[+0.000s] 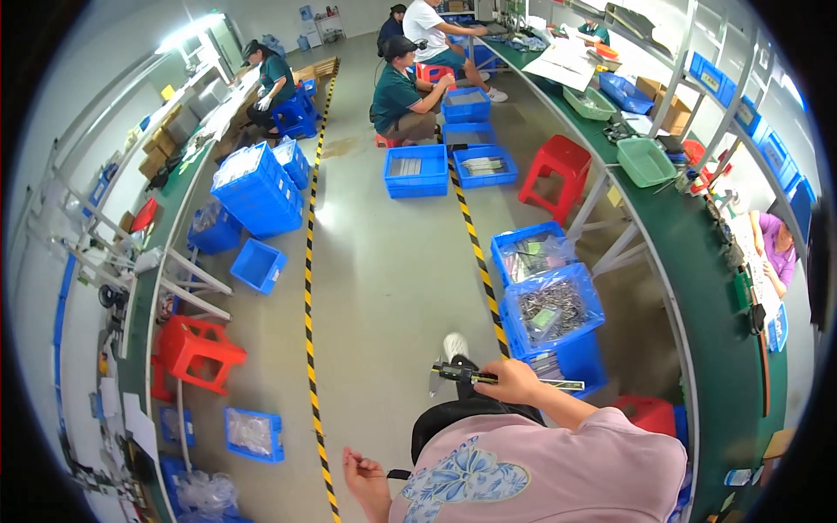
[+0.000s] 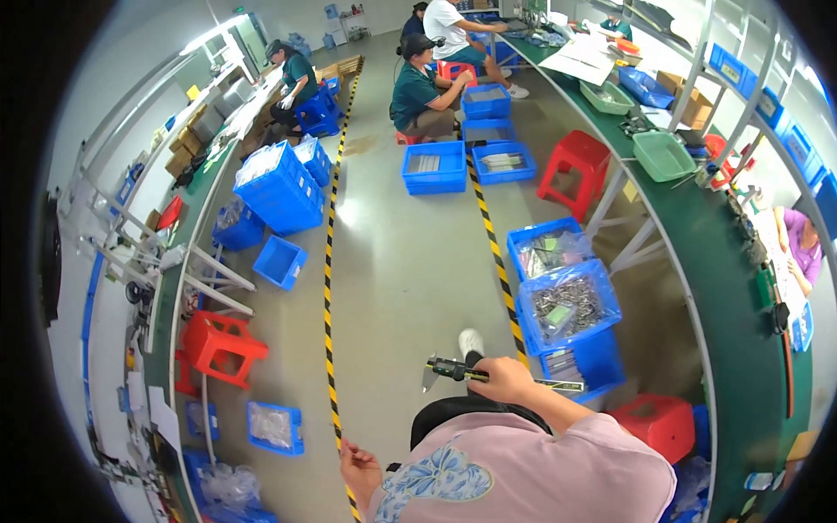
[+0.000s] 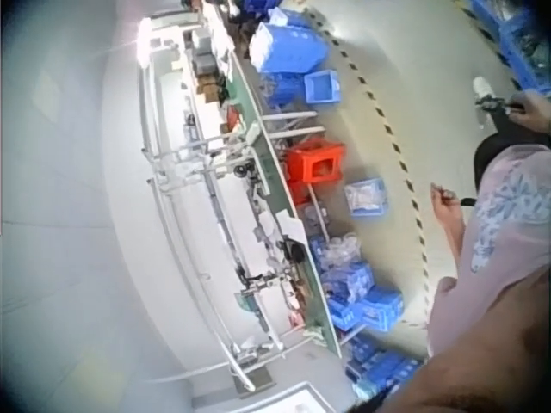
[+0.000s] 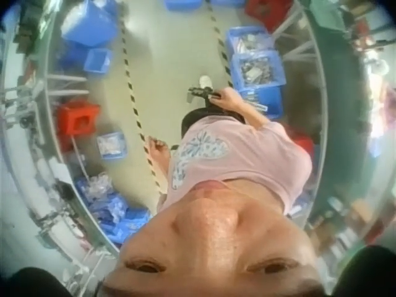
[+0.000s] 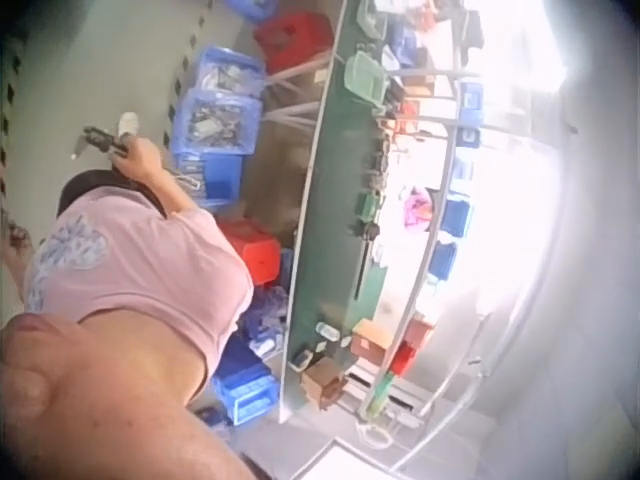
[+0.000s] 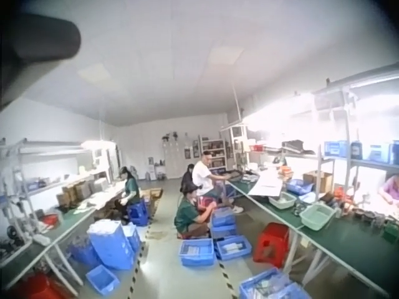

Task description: The recorder measures small metal components with a digital caliper and references a technical manual in a binder.

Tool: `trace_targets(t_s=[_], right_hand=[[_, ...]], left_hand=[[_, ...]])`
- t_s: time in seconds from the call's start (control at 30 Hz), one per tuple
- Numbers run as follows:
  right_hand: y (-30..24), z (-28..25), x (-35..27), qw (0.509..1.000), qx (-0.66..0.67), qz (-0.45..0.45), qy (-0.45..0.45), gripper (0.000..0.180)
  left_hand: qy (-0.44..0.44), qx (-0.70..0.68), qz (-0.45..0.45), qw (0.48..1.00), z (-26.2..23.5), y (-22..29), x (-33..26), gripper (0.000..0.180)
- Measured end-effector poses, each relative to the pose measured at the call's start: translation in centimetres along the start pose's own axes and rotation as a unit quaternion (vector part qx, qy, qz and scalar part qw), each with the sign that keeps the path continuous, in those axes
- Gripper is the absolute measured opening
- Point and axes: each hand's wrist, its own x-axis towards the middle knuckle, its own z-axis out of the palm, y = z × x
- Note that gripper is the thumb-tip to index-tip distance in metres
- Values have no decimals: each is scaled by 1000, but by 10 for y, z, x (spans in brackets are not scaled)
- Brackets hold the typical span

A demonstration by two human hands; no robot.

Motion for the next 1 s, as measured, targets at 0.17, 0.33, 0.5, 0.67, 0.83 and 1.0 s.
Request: trace_targets(t_s=[0.17,0.33,0.5,0.67,0.83,1.0], right_hand=[[7,-24,72,1000,18,16,12,30],[29,-84,148,992,37,79,91,31],[45,-152,212,976,9,102,194,24],[63,-190,236,952,47,198,229,26],[94,-201,278,895,76,315,306,28],[108,-226,347,792,198,379,435,27]], left_hand=[[-42,37,-107,993,58,-21,76,17],[-105,110,-198,968,183,-59,160,10],[-101,116,-246,957,303,-103,202,8],[-134,186,-344,910,377,-154,260,15],[-131,250,-373,884,473,-204,322,32],[-200,266,-354,874,593,-241,396,42]])
